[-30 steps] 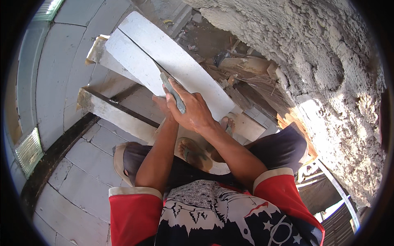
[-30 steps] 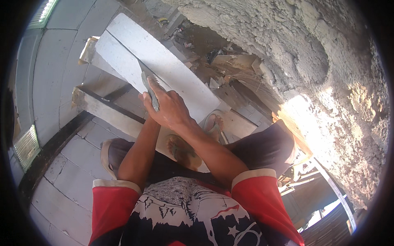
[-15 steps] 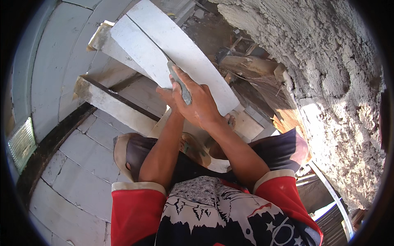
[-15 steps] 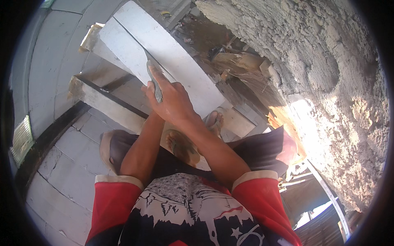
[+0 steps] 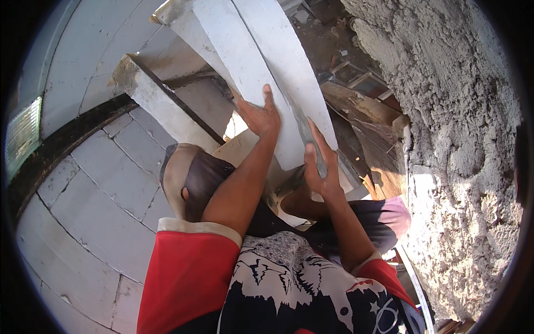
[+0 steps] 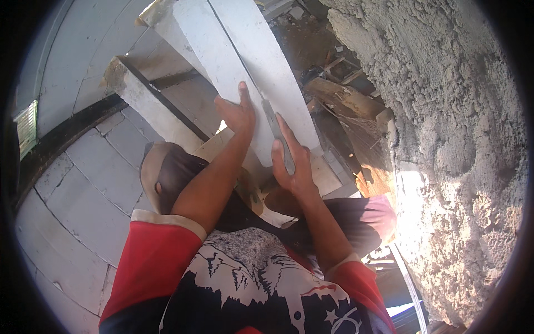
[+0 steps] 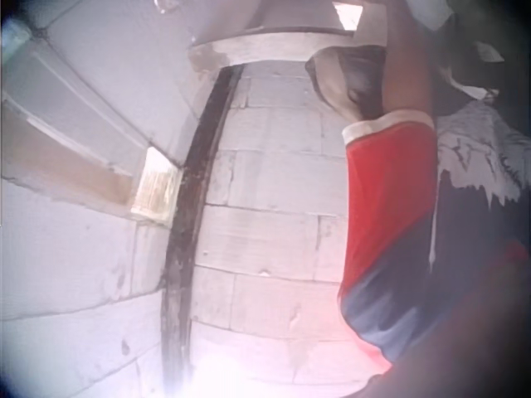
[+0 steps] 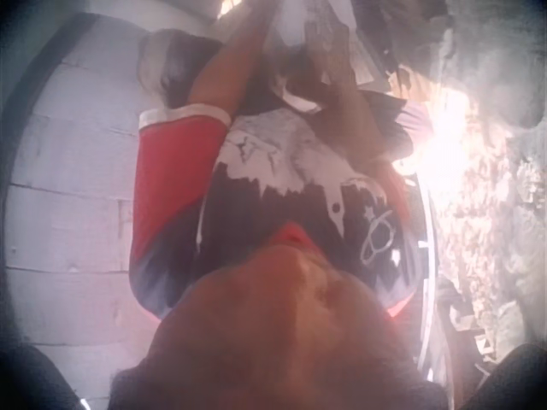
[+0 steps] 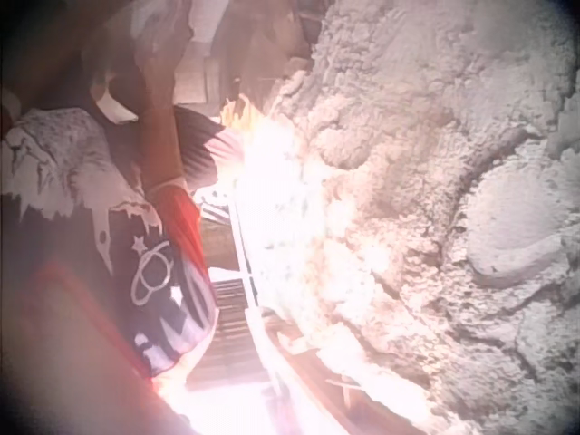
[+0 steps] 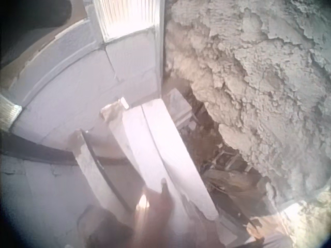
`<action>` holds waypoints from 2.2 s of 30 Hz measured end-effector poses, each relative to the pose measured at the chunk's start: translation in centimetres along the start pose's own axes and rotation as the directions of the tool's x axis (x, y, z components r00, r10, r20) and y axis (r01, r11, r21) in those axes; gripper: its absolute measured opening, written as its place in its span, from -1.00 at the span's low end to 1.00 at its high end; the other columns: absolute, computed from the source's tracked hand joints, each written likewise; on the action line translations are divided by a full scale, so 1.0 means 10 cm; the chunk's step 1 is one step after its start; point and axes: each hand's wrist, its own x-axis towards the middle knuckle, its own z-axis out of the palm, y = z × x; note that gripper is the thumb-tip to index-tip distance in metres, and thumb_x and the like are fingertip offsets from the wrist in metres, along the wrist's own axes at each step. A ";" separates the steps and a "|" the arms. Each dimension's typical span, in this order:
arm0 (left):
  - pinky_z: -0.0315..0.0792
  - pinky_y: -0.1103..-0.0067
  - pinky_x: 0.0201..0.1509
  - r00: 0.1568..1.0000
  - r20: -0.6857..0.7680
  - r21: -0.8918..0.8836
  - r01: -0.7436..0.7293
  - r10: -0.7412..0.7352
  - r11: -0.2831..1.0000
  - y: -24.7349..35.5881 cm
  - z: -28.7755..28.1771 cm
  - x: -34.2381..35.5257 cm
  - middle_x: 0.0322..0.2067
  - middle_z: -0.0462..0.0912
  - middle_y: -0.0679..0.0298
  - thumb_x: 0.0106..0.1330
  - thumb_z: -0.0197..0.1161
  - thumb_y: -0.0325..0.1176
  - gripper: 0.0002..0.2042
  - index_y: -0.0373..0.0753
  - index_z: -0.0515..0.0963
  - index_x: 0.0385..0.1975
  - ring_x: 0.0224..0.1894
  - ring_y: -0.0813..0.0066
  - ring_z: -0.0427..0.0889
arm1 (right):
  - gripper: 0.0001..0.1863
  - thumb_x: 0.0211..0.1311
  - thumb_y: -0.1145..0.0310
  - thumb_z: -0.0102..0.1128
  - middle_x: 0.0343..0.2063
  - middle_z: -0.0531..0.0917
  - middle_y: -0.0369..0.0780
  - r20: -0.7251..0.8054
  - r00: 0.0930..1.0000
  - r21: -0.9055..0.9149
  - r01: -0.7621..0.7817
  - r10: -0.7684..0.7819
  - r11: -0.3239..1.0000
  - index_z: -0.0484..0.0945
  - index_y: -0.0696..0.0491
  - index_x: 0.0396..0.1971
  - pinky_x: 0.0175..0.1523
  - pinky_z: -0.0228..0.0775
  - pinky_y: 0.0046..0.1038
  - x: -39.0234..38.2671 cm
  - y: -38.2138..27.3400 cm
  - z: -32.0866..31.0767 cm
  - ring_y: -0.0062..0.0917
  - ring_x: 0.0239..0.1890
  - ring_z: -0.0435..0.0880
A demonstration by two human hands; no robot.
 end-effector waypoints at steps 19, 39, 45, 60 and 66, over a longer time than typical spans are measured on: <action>0.42 0.12 0.30 0.998 -0.009 0.001 0.056 -0.056 0.998 0.02 -0.03 0.09 0.09 0.54 -0.10 0.33 0.38 0.31 -0.17 -0.40 0.36 0.18 0.19 -0.09 0.58 | -0.30 0.56 0.10 0.00 0.15 0.67 0.14 0.059 0.991 -0.013 -0.121 0.122 0.993 0.30 0.25 0.51 0.31 0.43 -0.23 -1.01 -0.02 -0.23 -0.16 0.06 0.73; 0.46 0.04 0.24 0.997 0.067 -0.042 0.047 -0.044 0.998 -0.01 0.01 -0.05 0.03 0.46 -0.12 0.27 0.33 0.46 -0.08 -0.36 0.33 0.19 0.15 -0.14 0.54 | -0.33 0.59 0.13 -0.03 0.22 0.62 0.18 0.050 0.972 -0.088 -0.223 0.228 0.971 0.29 0.22 0.53 0.47 0.21 -0.15 -0.28 0.47 0.15 -0.12 0.26 0.60; 0.43 0.10 0.31 0.997 0.014 -0.054 0.073 -0.073 0.996 -0.01 -0.03 0.06 0.09 0.50 -0.15 0.30 0.38 0.37 -0.09 -0.43 0.32 0.23 0.21 -0.12 0.56 | -0.32 0.62 0.12 -0.05 0.32 0.54 0.24 0.030 0.998 0.101 -0.061 0.059 0.993 0.29 0.36 0.47 0.61 0.06 -0.11 -1.23 0.43 -0.27 -0.01 0.56 0.32; 0.42 0.10 0.34 0.995 0.035 -0.032 0.089 -0.088 0.995 0.04 -0.05 0.03 0.10 0.50 -0.10 0.30 0.36 0.39 -0.11 -0.37 0.33 0.22 0.22 -0.09 0.55 | -0.33 0.58 0.20 -0.06 0.18 0.60 0.23 0.091 0.990 0.118 -0.116 0.105 0.986 0.25 0.27 0.53 0.50 0.16 -0.02 -1.21 0.53 -0.28 0.01 0.28 0.58; 0.38 0.20 0.39 0.998 0.052 -0.091 0.028 -0.024 0.995 -0.05 -0.05 0.00 0.15 0.54 -0.13 0.41 0.38 0.20 -0.20 -0.45 0.30 0.27 0.24 0.01 0.57 | -0.36 0.53 0.27 0.02 0.04 0.71 0.19 0.031 0.999 -0.046 -0.008 0.009 0.999 0.30 0.18 0.53 0.37 0.39 -0.11 -0.42 0.59 0.10 -0.03 0.13 0.72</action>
